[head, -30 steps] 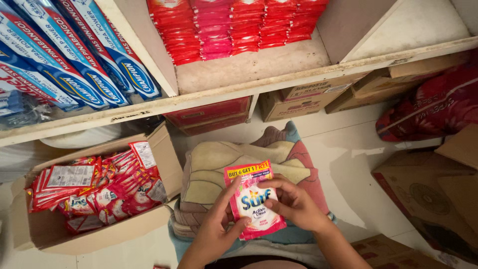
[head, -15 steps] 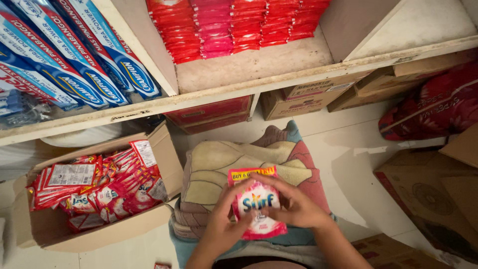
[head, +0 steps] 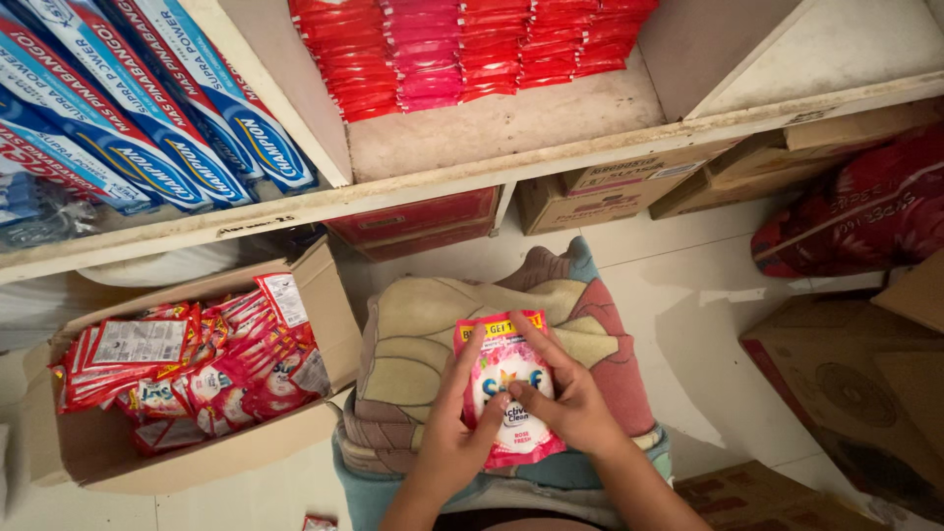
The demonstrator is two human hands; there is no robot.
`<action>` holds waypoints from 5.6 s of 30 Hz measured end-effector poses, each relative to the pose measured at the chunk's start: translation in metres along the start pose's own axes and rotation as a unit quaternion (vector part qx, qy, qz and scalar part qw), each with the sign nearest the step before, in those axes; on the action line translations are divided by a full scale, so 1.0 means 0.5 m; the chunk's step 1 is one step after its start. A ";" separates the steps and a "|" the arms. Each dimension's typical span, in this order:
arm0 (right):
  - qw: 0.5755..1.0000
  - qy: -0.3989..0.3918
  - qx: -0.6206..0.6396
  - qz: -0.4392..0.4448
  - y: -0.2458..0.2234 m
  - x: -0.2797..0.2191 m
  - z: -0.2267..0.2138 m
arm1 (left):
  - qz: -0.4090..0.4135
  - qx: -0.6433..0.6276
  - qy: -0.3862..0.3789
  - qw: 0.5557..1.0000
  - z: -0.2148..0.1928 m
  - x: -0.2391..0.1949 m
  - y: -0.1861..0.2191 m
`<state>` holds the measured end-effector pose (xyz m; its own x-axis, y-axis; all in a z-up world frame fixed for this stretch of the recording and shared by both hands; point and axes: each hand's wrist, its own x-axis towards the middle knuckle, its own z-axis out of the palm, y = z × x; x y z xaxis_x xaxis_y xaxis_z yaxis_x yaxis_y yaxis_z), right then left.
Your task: The person takes small red packets of detergent from a cardboard box and places them onto a shelf, organizing them into stacks.
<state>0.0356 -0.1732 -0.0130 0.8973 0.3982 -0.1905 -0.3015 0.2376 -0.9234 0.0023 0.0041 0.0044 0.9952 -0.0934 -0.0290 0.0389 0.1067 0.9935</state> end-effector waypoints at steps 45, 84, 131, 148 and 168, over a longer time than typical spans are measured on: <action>0.882 0.189 -0.378 -0.208 0.074 0.056 0.018 | 0.069 0.217 0.237 0.944 -0.015 0.020 -0.057; 0.987 0.080 -0.085 -0.111 0.141 0.211 -0.074 | 0.218 0.221 0.239 0.920 -0.154 0.168 -0.262; 0.623 0.085 -0.676 -0.384 -0.150 1.082 -0.245 | 0.311 0.402 0.261 0.821 -0.303 1.009 -0.041; 0.631 0.023 -0.709 -0.312 -0.150 1.042 -0.219 | 0.222 0.594 0.174 0.754 -0.220 0.885 -0.014; 0.833 0.298 -0.417 -0.208 0.183 0.252 -0.254 | 0.256 0.537 0.116 0.795 -0.208 0.519 -0.039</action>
<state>0.1621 -0.2137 -0.1641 0.9442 -0.1338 0.3010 0.1813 -0.5519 -0.8140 0.2689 0.0806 -0.0338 0.8506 -0.1112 0.5139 -0.3517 -0.8468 0.3990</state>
